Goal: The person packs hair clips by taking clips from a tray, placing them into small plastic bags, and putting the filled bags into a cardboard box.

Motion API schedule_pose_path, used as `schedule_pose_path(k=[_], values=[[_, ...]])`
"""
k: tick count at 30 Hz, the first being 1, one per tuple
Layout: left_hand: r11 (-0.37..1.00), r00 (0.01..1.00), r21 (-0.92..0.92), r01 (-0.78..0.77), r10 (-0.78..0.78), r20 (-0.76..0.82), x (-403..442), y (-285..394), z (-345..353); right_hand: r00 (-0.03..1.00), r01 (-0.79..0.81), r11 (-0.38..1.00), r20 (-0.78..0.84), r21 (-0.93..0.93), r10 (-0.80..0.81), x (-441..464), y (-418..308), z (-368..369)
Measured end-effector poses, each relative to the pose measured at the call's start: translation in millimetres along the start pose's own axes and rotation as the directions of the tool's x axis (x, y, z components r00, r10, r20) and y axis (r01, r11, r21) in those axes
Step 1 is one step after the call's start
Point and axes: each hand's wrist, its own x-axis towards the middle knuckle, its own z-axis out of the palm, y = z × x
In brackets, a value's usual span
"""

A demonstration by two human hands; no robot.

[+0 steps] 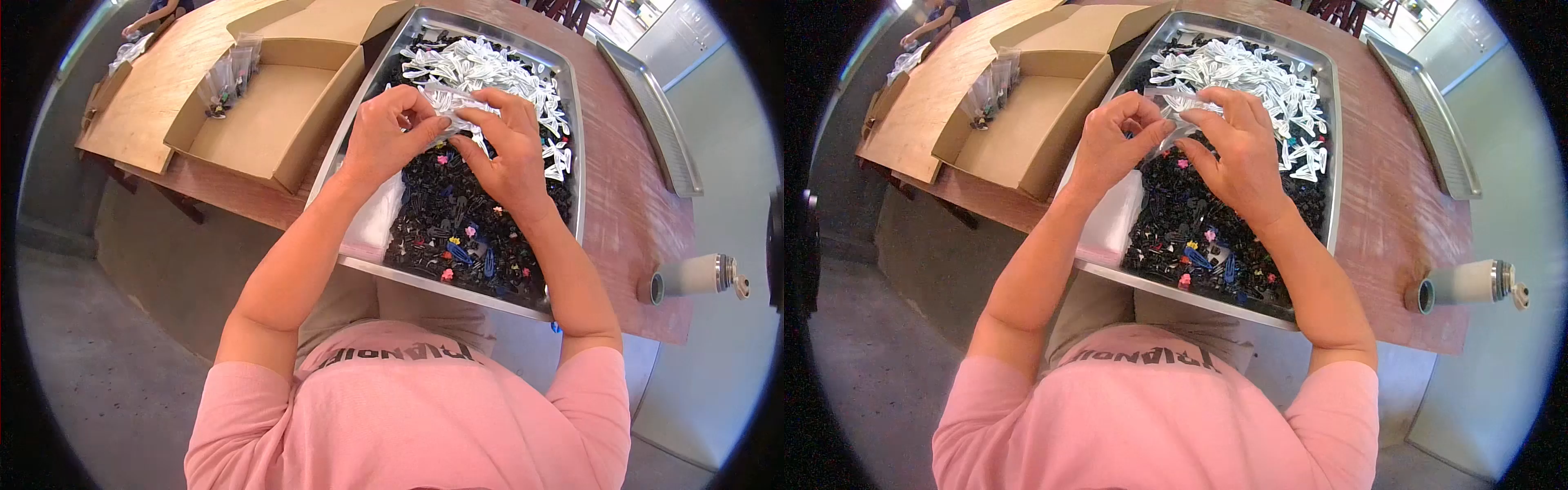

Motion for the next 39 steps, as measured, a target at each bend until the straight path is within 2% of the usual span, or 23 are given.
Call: schedule_pose_path(k=[5, 7, 10, 14, 16, 17, 20, 21, 23, 24, 26, 28, 30, 32, 34, 39], values=[[1.000, 1.000, -0.010, 0.015, -0.014, 0.026, 0.2, -3.9, 0.1, 0.995, -0.063, 0.997, 0.084, 0.032, 0.060, -1.2, 4.0, 0.8], [0.991, 0.999, -0.132, -0.012, 0.019, 0.049, 0.8, -6.0, 1.7, 0.993, -0.015, 0.999, 0.119, 0.050, 0.009, -1.2, 2.9, 1.8], [0.985, 0.993, -0.170, -0.030, 0.049, 0.106, -0.1, -4.7, 2.4, 0.993, -0.049, 0.997, 0.111, 0.058, 0.043, -2.3, 3.1, 4.5], [0.993, 0.987, -0.083, -0.090, 0.100, 0.125, 0.3, -3.1, -0.5, 0.998, -0.002, 0.999, 0.067, 0.045, -0.001, -1.6, 6.9, 1.5], [0.999, 0.957, -0.035, -0.006, 0.016, 0.289, 0.0, -1.9, -1.3, 0.999, -0.049, 0.994, 0.021, 0.102, 0.047, -0.2, 5.6, -1.3], [0.999, 0.958, -0.034, -0.005, 0.015, 0.287, -1.5, -3.1, -0.7, 0.999, -0.048, 0.993, 0.023, 0.104, 0.046, -0.6, 6.4, -1.5], [0.889, 0.833, -0.310, 0.338, -0.129, 0.537, -4.8, 1.0, -1.8, 0.997, -0.070, 0.984, 0.023, 0.161, 0.067, -2.2, 7.8, -0.2], [0.889, 0.833, -0.309, 0.337, -0.129, 0.538, -4.4, -1.0, -1.6, 0.997, -0.078, 0.979, 0.043, 0.189, 0.071, -2.3, 7.5, 0.0], [0.815, 0.806, -0.445, 0.371, -0.045, 0.590, -3.1, -7.2, -0.5, 0.995, -0.088, 0.973, 0.063, 0.215, 0.076, -2.6, 7.2, -0.2], [0.816, 0.806, -0.445, 0.370, -0.044, 0.590, -3.2, -7.1, -1.5, 0.994, -0.077, 0.970, 0.091, 0.230, 0.058, -2.8, 6.9, -0.2], [0.747, 0.761, -0.452, 0.487, -0.109, 0.640, -3.2, -6.7, -4.2, 0.992, -0.067, 0.967, 0.119, 0.248, 0.039, -2.2, 3.9, 0.8], [0.762, 0.772, -0.459, 0.456, -0.083, 0.630, -3.9, -2.7, -3.0, 0.988, -0.110, 0.966, 0.128, 0.233, 0.082, -1.7, -1.6, 2.0], [0.776, 0.782, -0.467, 0.425, -0.055, 0.621, -4.6, -3.4, -1.7, 0.988, -0.083, 0.969, 0.145, 0.233, 0.050, -3.6, 2.6, 4.0], [0.842, 0.767, -0.357, 0.404, -0.099, 0.634, -5.9, -10.0, -0.7, 0.987, -0.055, 0.971, 0.161, 0.232, 0.017, -4.2, 4.6, 3.5], [0.846, 0.752, -0.345, 0.406, -0.095, 0.652, -5.0, -7.6, -2.5, 0.978, -0.017, 0.968, 0.205, 0.251, -0.036, -2.9, 4.4, 1.3], [0.814, 0.718, -0.371, 0.446, -0.078, 0.691, -5.5, -5.1, -1.6, 0.979, 0.018, 0.947, 0.188, 0.321, -0.082, -0.2, 5.1, -2.5]])
